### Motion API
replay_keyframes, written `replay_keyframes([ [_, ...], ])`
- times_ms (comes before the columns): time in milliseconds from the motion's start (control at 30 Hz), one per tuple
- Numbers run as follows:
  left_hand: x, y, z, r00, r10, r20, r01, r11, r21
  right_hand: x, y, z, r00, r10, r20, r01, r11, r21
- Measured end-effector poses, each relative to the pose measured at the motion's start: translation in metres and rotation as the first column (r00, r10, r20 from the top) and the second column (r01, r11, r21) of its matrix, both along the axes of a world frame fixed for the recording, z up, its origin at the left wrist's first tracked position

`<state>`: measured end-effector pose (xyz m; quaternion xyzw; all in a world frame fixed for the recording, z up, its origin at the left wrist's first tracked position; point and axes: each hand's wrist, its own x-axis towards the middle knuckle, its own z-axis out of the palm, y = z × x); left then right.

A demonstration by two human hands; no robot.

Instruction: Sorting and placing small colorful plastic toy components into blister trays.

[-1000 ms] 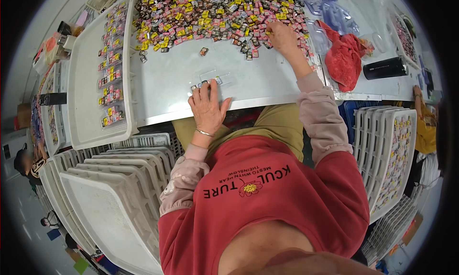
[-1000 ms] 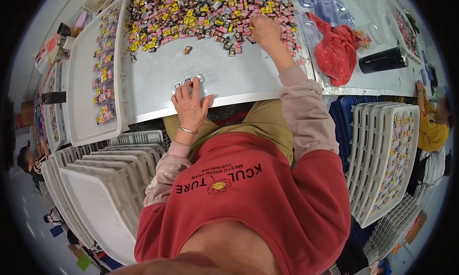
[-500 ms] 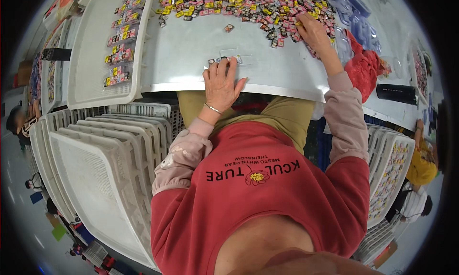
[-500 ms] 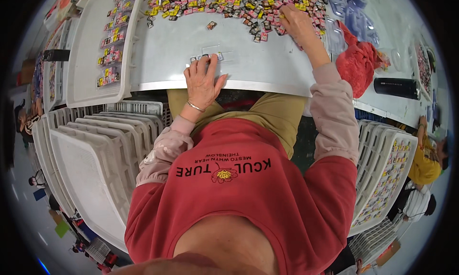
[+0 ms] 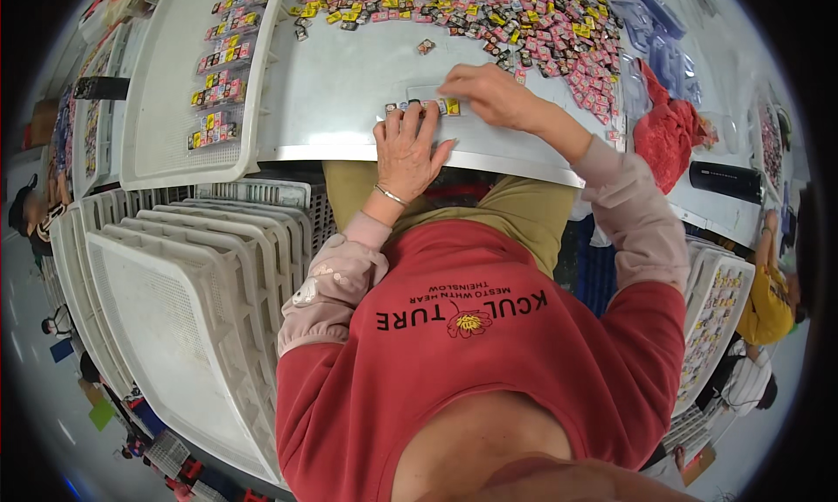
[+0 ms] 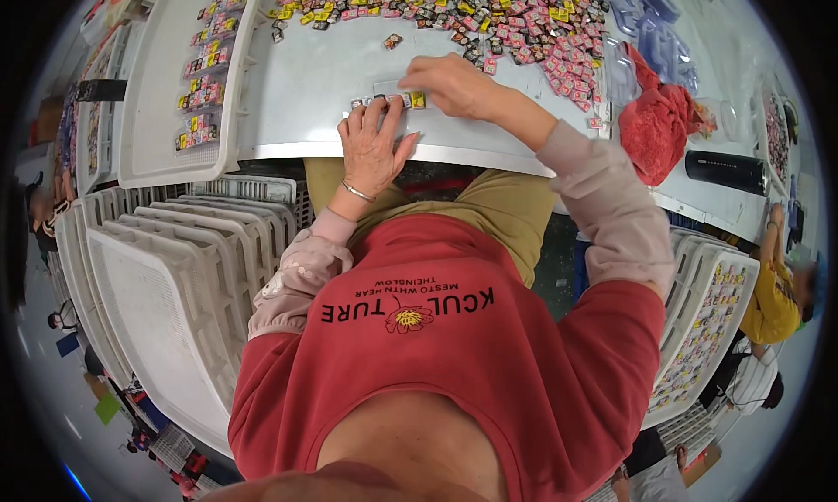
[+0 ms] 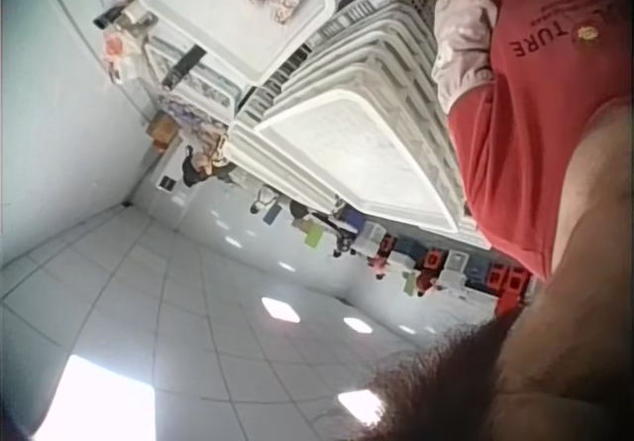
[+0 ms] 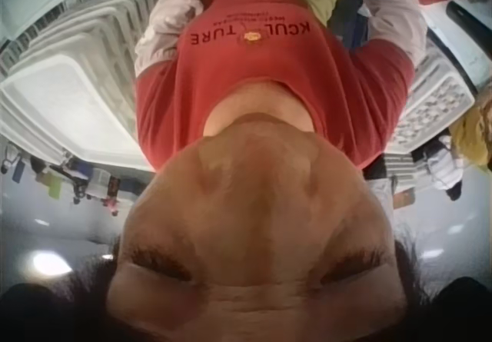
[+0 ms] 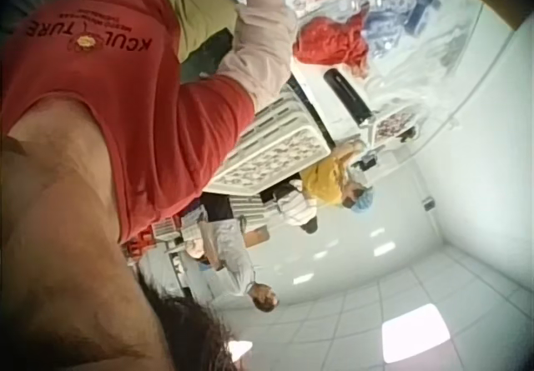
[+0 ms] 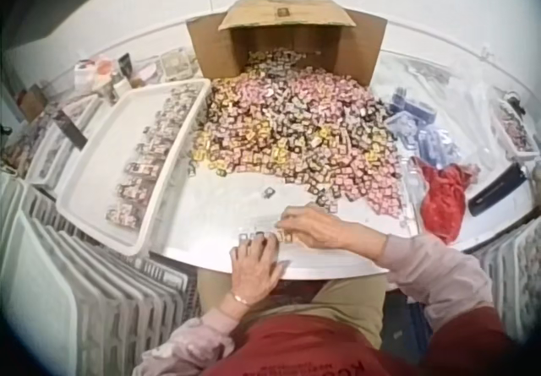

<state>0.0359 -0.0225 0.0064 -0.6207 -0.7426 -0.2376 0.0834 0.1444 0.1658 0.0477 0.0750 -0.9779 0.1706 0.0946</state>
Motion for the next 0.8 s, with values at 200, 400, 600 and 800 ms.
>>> replay_keyframes([
  [200, -0.001, 0.000, 0.000, 1.000, -0.002, 0.023, 0.002, 1.000, 0.006, 0.008, -0.032, -0.036, 0.877, -0.478, -0.052, 0.440, 0.841, -0.313],
  [400, -0.003, 0.004, 0.003, 0.998, -0.043, 0.036, 0.043, 0.999, -0.015, 0.003, -0.049, -0.042, 0.800, -0.564, -0.205, 0.484, 0.808, -0.335],
  [600, -0.001, -0.001, 0.007, 0.999, -0.040, 0.007, 0.040, 0.999, -0.020, -0.001, -0.067, -0.053, 0.719, -0.617, -0.320, 0.511, 0.781, -0.359],
  [800, -0.001, -0.003, 0.002, 0.996, -0.085, -0.033, 0.082, 0.994, -0.075, 0.008, -0.065, -0.049, 0.702, -0.665, -0.254, 0.536, 0.729, -0.426],
])
